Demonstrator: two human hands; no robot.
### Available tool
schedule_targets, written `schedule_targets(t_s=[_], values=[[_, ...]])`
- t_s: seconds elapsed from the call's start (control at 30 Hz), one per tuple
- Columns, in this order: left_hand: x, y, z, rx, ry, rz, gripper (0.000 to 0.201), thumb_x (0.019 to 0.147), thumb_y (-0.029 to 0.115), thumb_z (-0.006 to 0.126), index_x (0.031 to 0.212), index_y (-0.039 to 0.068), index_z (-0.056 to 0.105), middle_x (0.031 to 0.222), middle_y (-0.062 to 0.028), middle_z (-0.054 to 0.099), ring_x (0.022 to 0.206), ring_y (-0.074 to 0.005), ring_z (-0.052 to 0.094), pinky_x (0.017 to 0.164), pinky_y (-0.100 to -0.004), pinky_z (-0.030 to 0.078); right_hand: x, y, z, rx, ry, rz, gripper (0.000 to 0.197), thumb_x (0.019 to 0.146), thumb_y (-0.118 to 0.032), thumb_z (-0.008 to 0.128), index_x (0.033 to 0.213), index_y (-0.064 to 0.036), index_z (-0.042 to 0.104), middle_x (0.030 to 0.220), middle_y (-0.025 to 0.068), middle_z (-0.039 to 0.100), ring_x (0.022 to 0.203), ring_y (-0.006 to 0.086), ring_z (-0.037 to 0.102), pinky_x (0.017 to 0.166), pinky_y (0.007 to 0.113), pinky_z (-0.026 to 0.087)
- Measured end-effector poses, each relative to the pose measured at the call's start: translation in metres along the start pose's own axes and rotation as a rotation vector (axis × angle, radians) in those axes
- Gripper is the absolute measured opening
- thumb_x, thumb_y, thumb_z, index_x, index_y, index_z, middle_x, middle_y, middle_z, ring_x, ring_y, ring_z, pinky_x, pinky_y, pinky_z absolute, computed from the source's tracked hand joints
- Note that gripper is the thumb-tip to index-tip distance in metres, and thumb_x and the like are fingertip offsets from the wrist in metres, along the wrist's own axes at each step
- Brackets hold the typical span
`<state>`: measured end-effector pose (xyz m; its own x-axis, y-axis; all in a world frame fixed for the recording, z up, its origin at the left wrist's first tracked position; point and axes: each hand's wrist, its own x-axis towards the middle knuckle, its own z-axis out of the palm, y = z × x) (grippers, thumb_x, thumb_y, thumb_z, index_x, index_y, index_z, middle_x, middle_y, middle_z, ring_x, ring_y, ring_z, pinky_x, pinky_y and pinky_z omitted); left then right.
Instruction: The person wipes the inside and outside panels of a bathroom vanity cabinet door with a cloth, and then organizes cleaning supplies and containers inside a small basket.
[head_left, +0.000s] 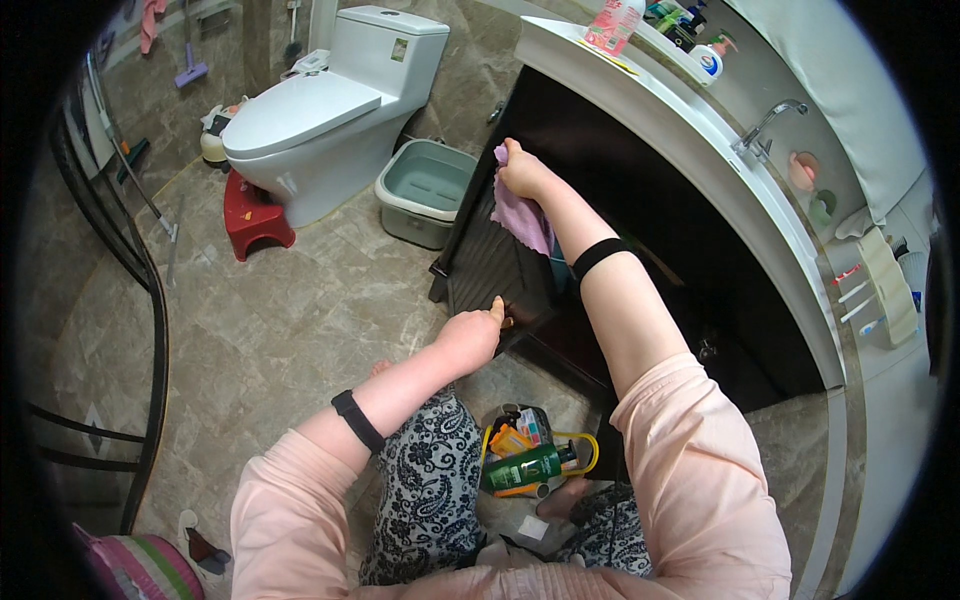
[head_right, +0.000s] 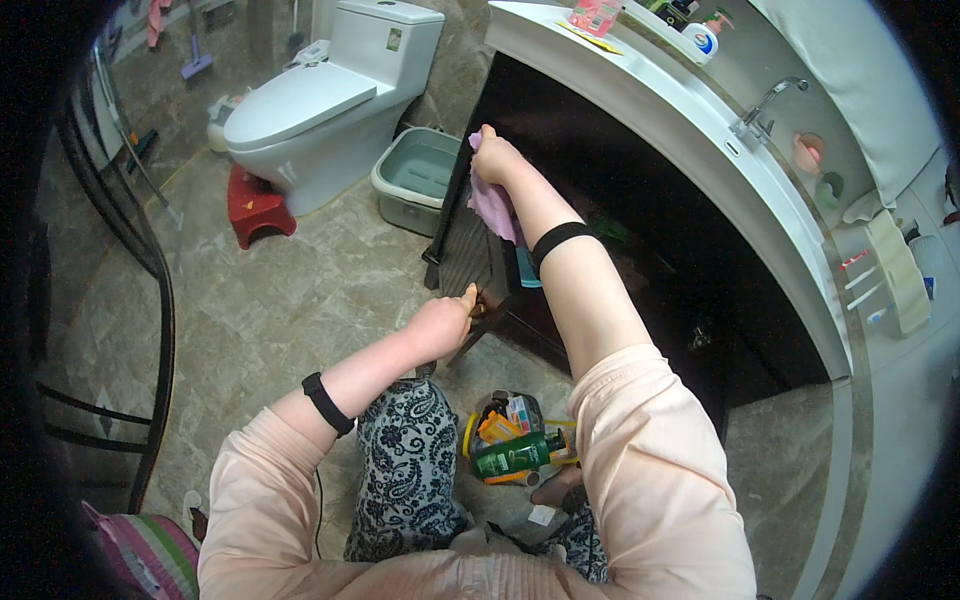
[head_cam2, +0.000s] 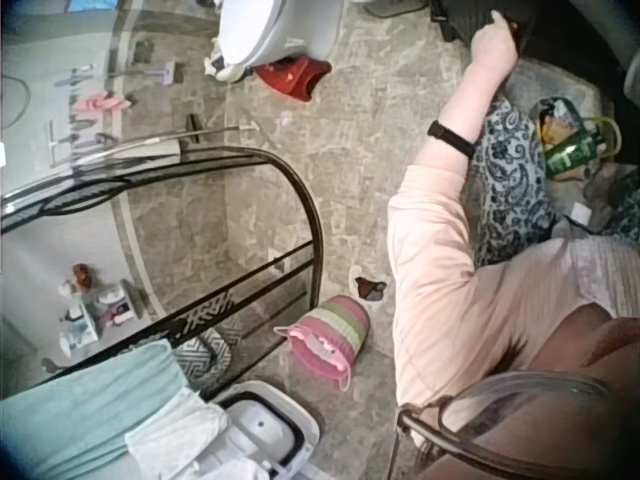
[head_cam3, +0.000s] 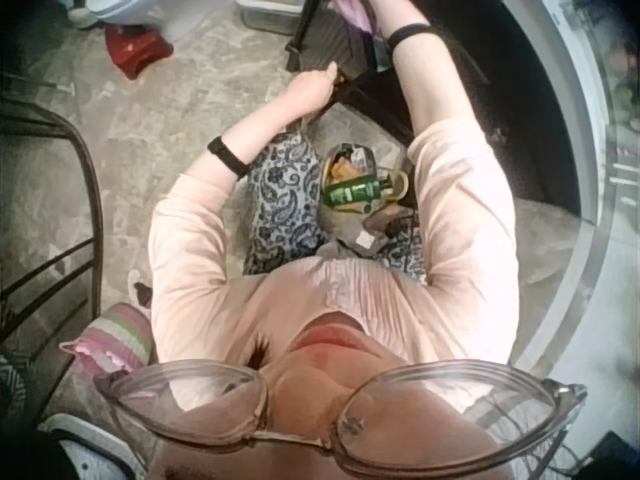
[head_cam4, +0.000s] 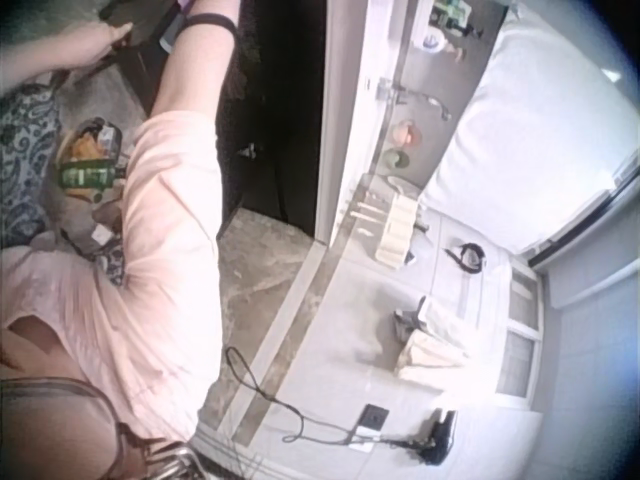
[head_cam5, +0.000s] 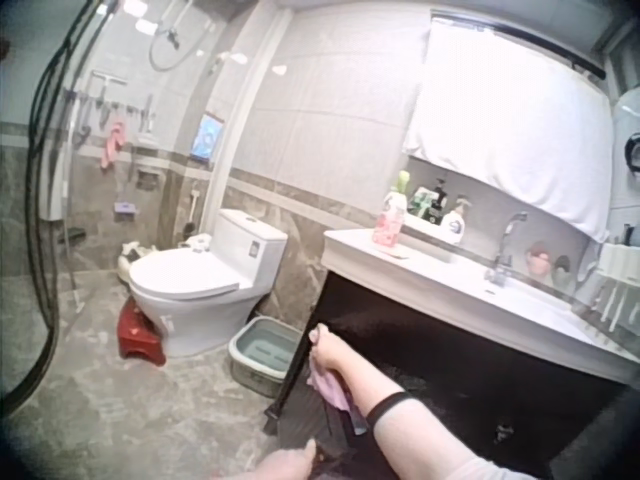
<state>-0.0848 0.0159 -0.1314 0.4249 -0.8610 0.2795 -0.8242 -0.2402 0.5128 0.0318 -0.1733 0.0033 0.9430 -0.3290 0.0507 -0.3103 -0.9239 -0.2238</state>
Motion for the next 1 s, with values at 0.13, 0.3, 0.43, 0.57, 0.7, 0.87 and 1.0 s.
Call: schedule_targets(t_s=[0.13, 0.3, 0.43, 0.57, 0.7, 0.87, 1.0], values=[[0.007, 0.015, -0.013, 0.072, -0.142, -0.058, 0.051, 0.076, 0.004, 0.044, 0.124, -0.013, 0.039, 0.079, -0.0212, 0.063, 0.071, -0.0322, 0.063, 0.065, -0.0397, 0.051, -0.012, 0.013, 0.002, -0.012, 0.077, -0.046, 0.065, 0.077, -0.011, 0.052, 0.135, 0.0006, 0.026, 0.12, 0.0271, 0.049, 0.112, 0.0359, 0.048, 0.092, 0.037, 0.04], [0.007, 0.002, -0.001, 0.032, -0.073, -0.031, 0.05, 0.077, 0.007, 0.047, 0.122, -0.014, 0.038, 0.073, -0.0239, 0.061, 0.069, -0.0364, 0.061, 0.066, -0.044, 0.049, -0.053, 0.006, 0.002, -0.015, -0.01, -0.032, 0.065, 0.078, -0.011, 0.045, 0.138, -0.0037, 0.021, 0.126, 0.0292, 0.042, 0.111, 0.0402, 0.048, 0.094, 0.041, 0.039], [0.01, 0.004, -0.002, 0.031, -0.098, -0.043, 0.05, 0.077, 0.007, 0.047, 0.122, -0.013, 0.038, 0.076, -0.0241, 0.061, 0.073, -0.0369, 0.061, 0.068, -0.0439, 0.049, -0.095, 0.005, 0.002, 0.0, 0.017, -0.061, 0.066, 0.078, -0.011, 0.045, 0.138, -0.0036, 0.019, 0.122, 0.032, 0.042, 0.104, 0.0436, 0.05, 0.09, 0.043, 0.042], [0.009, 0.005, -0.002, 0.027, -0.094, -0.071, 0.05, 0.077, 0.007, 0.048, 0.122, -0.011, 0.039, 0.077, -0.0245, 0.061, 0.074, -0.0377, 0.061, 0.068, -0.0447, 0.049, -0.142, -0.004, 0.0, 0.053, 0.043, -0.067, 0.063, 0.078, -0.009, 0.045, 0.136, -0.0021, 0.022, 0.115, 0.0328, 0.046, 0.102, 0.0433, 0.051, 0.088, 0.04, 0.042], [0.013, 0.004, 0.002, 0.027, -0.081, -0.043, 0.049, 0.076, 0.008, 0.049, 0.121, -0.011, 0.04, 0.078, -0.0245, 0.061, 0.075, -0.0379, 0.061, 0.068, -0.0448, 0.049, -0.179, -0.003, -0.001, 0.099, 0.05, -0.064, 0.062, 0.078, -0.009, 0.044, 0.136, -0.0019, 0.022, 0.117, 0.0317, 0.045, 0.101, 0.0434, 0.051, 0.088, 0.04, 0.042], [0.016, 0.004, 0.0, 0.031, -0.159, -0.105, 0.024, 0.076, 0.011, 0.052, 0.093, -0.005, 0.059, 0.083, -0.0225, 0.063, 0.08, -0.0355, 0.062, 0.073, -0.0426, 0.049, -0.22, -0.014, -0.001, 0.078, 0.107, -0.092, 0.062, 0.078, -0.006, 0.047, 0.135, -0.0024, 0.023, 0.115, 0.0294, 0.045, 0.087, 0.0444, 0.056, 0.077, 0.043, 0.047], [0.02, -0.009, 0.001, -0.199, -0.153, -0.095, 0.038, 0.079, 0.019, 0.054, 0.111, -0.001, 0.054, 0.097, -0.0217, 0.062, 0.093, -0.0365, 0.059, 0.082, -0.0405, 0.046, -0.236, -0.005, -0.001, 0.005, 0.138, -0.124, 0.061, 0.079, -0.008, 0.05, 0.134, -0.0028, 0.025, 0.106, 0.0268, 0.052, 0.082, 0.0408, 0.058, 0.072, 0.043, 0.049]])
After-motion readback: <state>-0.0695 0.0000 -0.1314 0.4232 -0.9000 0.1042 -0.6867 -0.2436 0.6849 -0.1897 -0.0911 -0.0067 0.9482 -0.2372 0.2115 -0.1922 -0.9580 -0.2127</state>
